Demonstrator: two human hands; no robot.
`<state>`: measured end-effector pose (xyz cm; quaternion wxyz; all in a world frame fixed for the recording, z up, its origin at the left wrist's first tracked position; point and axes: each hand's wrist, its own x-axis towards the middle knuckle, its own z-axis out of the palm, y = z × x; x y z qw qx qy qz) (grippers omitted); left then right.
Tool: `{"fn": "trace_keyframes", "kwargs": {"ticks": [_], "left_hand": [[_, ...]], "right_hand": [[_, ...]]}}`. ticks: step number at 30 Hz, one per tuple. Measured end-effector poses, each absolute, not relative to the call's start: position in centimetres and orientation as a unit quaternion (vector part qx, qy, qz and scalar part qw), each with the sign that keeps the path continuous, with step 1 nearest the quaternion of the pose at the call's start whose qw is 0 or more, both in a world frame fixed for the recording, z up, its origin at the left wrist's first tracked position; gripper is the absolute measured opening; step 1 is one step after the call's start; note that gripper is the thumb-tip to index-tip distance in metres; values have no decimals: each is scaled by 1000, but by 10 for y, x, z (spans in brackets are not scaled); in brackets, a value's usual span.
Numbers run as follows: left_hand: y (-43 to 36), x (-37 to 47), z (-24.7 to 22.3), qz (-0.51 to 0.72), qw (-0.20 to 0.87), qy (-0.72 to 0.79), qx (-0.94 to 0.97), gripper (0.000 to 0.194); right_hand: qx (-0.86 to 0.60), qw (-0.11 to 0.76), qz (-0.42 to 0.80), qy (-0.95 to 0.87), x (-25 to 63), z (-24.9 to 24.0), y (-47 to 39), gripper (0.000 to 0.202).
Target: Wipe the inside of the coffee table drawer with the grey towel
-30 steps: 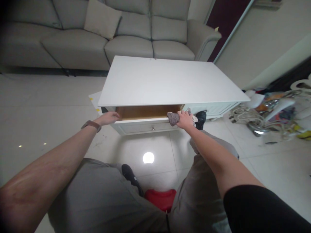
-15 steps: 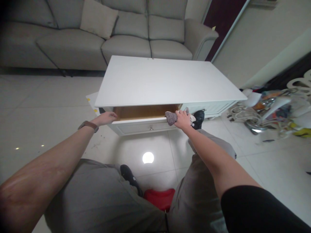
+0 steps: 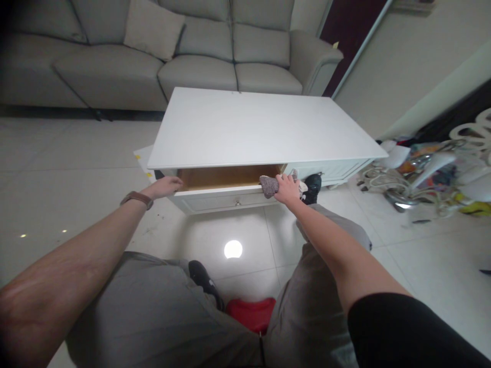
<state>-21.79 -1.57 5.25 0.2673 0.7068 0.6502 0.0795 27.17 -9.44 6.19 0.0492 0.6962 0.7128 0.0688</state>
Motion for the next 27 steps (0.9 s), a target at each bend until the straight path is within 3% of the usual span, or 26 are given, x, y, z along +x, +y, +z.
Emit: {"fn": "trace_keyframes", "kwargs": {"ticks": [27], "left_hand": [[-18,-216,54,55,266,641,718,49]], "right_hand": [[689,29,90,718,273,58,-96,58]]}}
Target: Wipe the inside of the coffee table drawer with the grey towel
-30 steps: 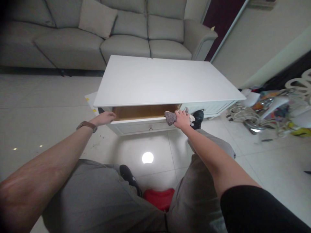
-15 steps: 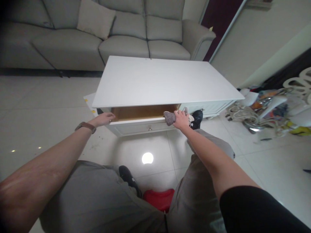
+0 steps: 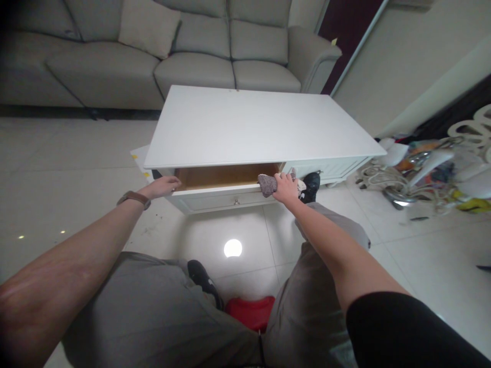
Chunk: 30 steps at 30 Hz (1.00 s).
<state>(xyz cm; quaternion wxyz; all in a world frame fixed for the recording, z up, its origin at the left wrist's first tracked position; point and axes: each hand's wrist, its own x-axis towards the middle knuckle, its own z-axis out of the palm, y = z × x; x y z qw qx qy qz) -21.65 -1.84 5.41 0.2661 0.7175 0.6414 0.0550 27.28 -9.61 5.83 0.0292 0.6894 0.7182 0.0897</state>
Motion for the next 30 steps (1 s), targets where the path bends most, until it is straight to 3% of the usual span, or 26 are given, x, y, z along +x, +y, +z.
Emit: {"fn": "trace_keyframes", "kwargs": {"ticks": [30], "left_hand": [[-18,-218,52,41,254,641,723,43]], "right_hand": [[689,24,98,717,273,56,-97,58]]}}
